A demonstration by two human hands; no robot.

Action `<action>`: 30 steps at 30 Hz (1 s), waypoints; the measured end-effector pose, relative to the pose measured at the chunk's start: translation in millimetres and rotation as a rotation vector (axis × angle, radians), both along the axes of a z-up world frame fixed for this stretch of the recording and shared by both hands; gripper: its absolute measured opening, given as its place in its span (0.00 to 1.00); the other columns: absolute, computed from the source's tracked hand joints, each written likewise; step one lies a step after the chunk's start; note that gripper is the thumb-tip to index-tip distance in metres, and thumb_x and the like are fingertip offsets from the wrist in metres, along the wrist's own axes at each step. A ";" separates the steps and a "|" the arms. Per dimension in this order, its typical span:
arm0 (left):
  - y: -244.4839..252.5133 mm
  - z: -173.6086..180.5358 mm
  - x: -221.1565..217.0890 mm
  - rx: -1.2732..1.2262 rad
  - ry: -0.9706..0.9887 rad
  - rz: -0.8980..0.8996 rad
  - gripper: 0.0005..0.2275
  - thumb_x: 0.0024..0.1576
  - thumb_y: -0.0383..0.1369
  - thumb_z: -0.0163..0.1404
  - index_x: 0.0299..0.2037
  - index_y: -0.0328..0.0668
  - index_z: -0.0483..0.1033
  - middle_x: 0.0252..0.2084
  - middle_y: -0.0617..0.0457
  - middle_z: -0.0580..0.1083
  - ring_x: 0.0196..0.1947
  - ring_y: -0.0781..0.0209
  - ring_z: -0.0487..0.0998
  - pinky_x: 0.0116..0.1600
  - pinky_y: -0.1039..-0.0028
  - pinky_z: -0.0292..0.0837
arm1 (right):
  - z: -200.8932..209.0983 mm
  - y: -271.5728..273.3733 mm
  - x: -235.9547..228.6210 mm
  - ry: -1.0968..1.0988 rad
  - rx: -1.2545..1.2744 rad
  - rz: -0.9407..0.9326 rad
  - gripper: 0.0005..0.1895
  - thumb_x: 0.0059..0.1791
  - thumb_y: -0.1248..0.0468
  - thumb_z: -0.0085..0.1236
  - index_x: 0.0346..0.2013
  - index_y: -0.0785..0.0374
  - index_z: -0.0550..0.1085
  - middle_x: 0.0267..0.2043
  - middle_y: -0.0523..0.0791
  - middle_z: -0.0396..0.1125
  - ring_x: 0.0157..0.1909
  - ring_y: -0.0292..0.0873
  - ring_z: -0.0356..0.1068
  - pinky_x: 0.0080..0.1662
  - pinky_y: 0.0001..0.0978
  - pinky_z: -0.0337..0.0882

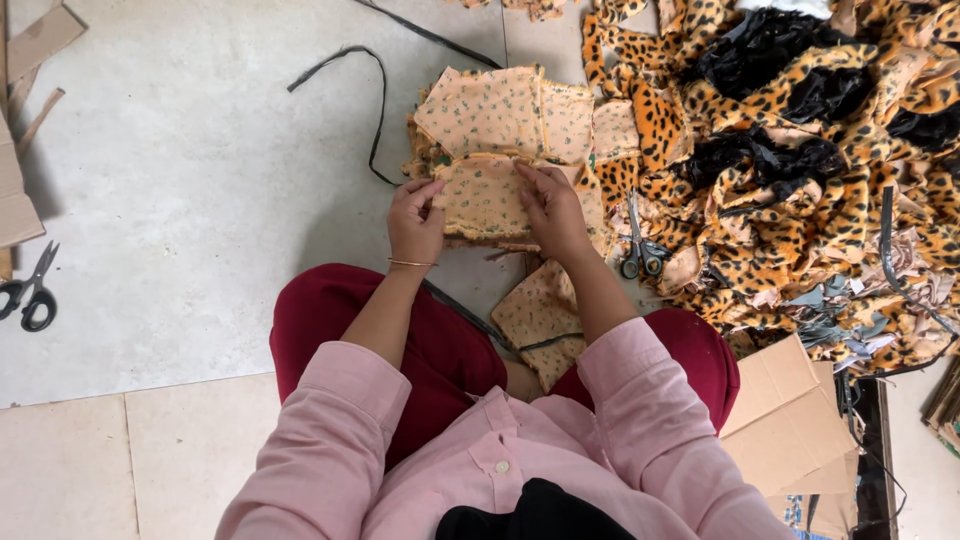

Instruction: The person sits on the floor and repeatedly cuts small pieces of patterned fabric using scissors. They fold and align the fabric pieces, then trim them into smaller squares, stacking the finished pieces on a cardboard box.

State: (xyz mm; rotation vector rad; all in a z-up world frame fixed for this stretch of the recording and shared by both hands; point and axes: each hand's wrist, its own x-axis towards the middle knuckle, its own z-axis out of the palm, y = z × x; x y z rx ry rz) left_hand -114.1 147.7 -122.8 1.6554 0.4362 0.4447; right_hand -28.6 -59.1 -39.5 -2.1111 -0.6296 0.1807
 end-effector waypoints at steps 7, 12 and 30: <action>-4.5 3.8 -2.6 0.092 0.002 -0.003 0.21 0.50 0.19 0.47 0.53 0.44 0.82 0.54 0.43 0.70 0.51 0.49 0.75 0.56 0.65 0.74 | 1.4 0.6 -12.4 -0.204 -0.216 -0.078 0.17 0.57 0.69 0.52 0.62 0.64 0.72 0.55 0.56 0.61 0.42 0.60 0.72 0.42 0.51 0.75; -7.0 2.8 -5.3 0.148 0.087 -0.048 0.19 0.54 0.25 0.54 0.57 0.53 0.79 0.67 0.42 0.60 0.67 0.35 0.63 0.67 0.49 0.63 | -23.4 2.0 -13.6 -0.431 -0.450 -0.226 0.13 0.54 0.61 0.58 0.54 0.52 0.79 0.60 0.45 0.59 0.60 0.53 0.60 0.51 0.46 0.66; -98.4 60.4 96.9 0.899 -0.435 -0.342 0.17 0.50 0.33 0.55 0.51 0.55 0.80 0.65 0.49 0.66 0.62 0.45 0.68 0.67 0.55 0.62 | -54.1 -115.2 61.7 0.047 0.017 -0.448 0.19 0.57 0.69 0.53 0.63 0.64 0.71 0.61 0.53 0.63 0.60 0.60 0.68 0.56 0.50 0.69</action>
